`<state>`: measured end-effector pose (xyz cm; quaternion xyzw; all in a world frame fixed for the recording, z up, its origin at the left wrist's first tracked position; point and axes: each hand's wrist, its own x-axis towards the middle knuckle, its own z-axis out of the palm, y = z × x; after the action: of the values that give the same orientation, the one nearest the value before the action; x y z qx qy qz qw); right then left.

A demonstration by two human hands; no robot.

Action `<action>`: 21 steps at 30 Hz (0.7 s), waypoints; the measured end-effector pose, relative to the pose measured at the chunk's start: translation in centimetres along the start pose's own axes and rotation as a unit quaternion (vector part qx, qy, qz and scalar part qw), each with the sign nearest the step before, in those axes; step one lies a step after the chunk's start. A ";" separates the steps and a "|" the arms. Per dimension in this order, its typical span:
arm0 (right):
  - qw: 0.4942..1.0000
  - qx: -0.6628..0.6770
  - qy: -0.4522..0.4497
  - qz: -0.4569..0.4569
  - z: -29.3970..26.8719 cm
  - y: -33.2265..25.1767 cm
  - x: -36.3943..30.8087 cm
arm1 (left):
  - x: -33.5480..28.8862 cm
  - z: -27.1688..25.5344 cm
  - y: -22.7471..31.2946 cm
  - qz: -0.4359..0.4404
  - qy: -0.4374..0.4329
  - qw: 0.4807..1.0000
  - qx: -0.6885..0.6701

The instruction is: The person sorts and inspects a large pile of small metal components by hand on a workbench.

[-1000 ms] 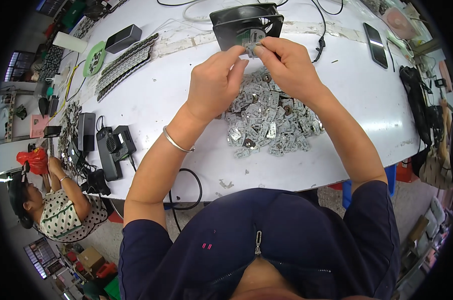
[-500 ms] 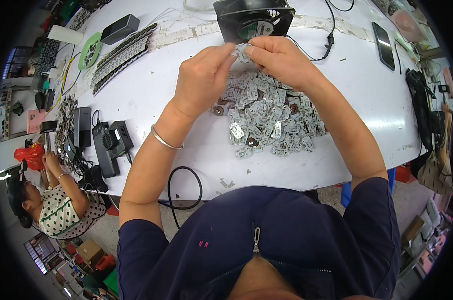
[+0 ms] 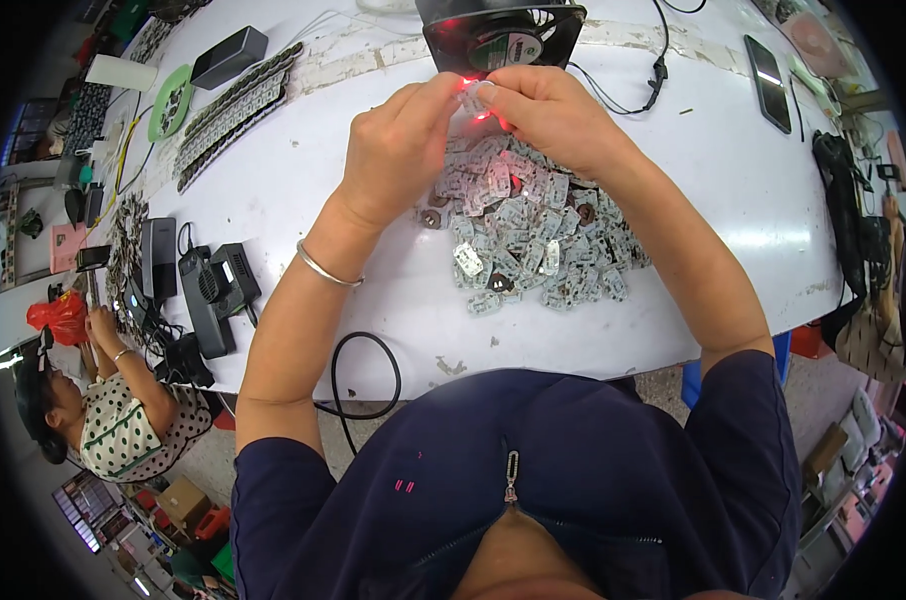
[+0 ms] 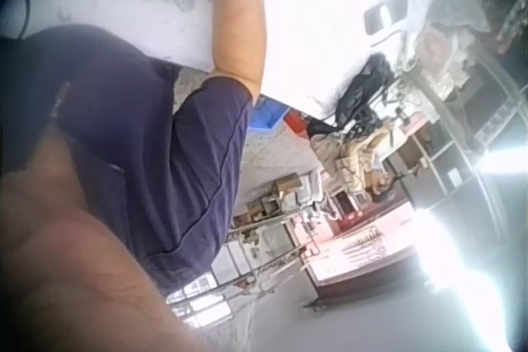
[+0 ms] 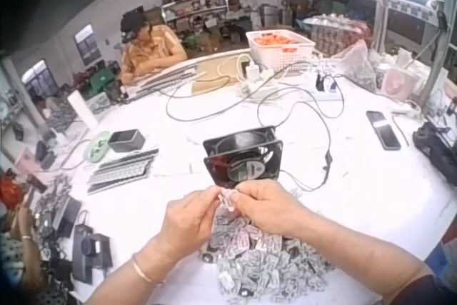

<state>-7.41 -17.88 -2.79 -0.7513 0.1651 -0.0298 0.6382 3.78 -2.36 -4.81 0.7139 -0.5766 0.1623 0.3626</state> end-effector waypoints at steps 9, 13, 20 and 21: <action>0.994 -0.041 0.075 -0.068 0.4 0.1 0.3 | 0.2 -0.1 1.6 -0.114 0.032 0.990 -0.078; 0.996 -0.031 0.062 -0.056 0.0 0.5 0.6 | 0.2 0.0 1.9 -0.094 0.020 0.994 -0.052; 0.993 -0.033 0.105 -0.041 0.2 0.4 -1.3 | -0.2 -0.1 3.1 -0.038 0.038 0.998 -0.044; 0.991 -0.042 0.113 -0.050 0.3 0.5 -2.0 | -0.3 -0.5 3.4 -0.043 0.045 0.998 -0.029</action>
<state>-9.26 -17.06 -2.97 -0.7770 0.1991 -0.1392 0.5808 0.61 -2.07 -3.59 0.7192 -0.5328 0.1615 0.4156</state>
